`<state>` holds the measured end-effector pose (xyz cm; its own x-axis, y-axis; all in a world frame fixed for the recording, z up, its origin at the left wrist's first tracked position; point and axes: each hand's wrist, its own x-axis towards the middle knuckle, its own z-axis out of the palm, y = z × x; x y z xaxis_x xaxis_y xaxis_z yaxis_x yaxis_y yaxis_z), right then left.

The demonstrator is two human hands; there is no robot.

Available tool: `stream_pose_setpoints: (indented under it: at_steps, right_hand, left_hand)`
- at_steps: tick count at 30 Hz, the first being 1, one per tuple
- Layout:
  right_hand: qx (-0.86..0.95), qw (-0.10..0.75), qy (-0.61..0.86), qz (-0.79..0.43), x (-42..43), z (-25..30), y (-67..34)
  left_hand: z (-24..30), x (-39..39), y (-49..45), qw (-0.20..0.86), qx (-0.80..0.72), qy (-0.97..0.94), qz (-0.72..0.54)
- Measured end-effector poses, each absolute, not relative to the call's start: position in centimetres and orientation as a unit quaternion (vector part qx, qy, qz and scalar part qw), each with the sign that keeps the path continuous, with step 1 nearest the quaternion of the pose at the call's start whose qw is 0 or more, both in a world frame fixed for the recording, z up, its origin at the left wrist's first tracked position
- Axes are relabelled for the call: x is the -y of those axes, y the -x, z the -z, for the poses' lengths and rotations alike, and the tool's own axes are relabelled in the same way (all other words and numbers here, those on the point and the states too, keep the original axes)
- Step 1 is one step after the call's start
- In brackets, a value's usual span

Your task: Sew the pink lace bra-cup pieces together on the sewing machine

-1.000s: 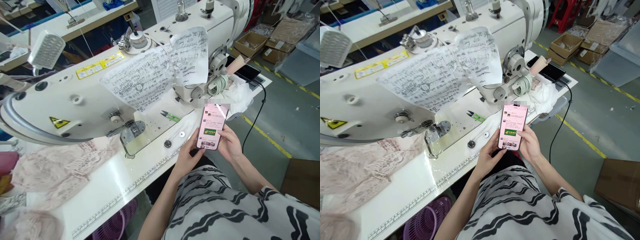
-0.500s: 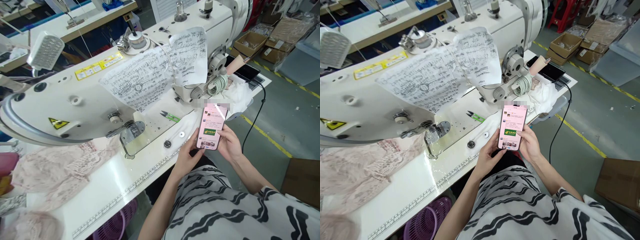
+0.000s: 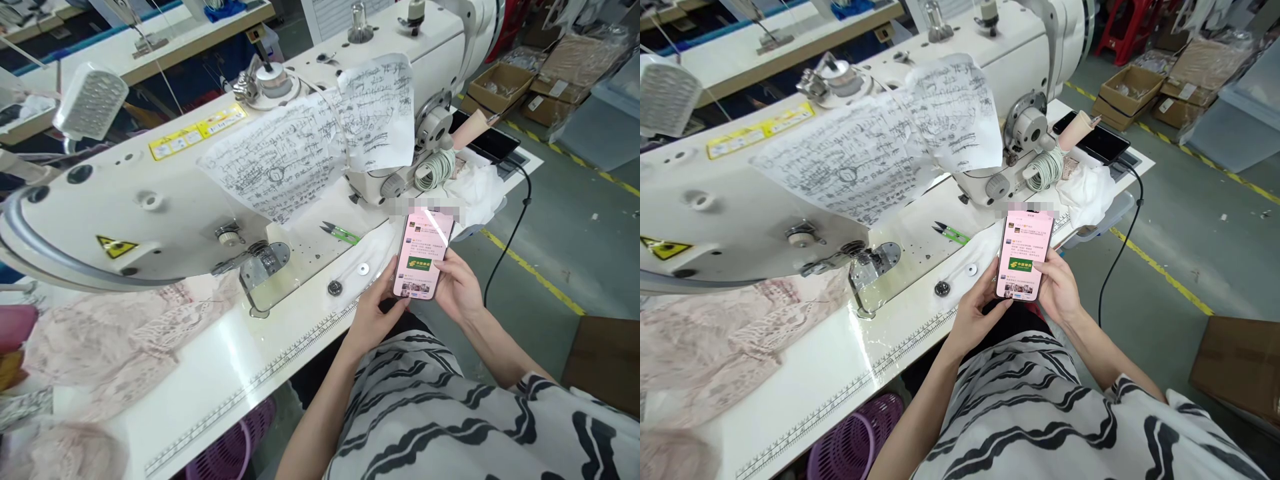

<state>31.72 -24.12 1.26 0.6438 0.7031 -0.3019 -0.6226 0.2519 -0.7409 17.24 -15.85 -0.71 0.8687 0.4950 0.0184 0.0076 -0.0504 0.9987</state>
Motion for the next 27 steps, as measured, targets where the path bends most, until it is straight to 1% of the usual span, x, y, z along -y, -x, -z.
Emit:
stream_pose_setpoints:
  at_steps: [9,27]
  right_hand:
    - [0.068,0.786,0.454,-0.413,24.21,-0.99,-31.67]
    - [0.058,0.786,0.458,-0.412,24.08,-1.26,-31.64]
  left_hand:
    - [0.59,15.80,-17.29,0.666,-0.168,-0.704,-0.180]
    - [0.68,15.86,-17.37,0.673,-0.178,-0.694,-0.183]
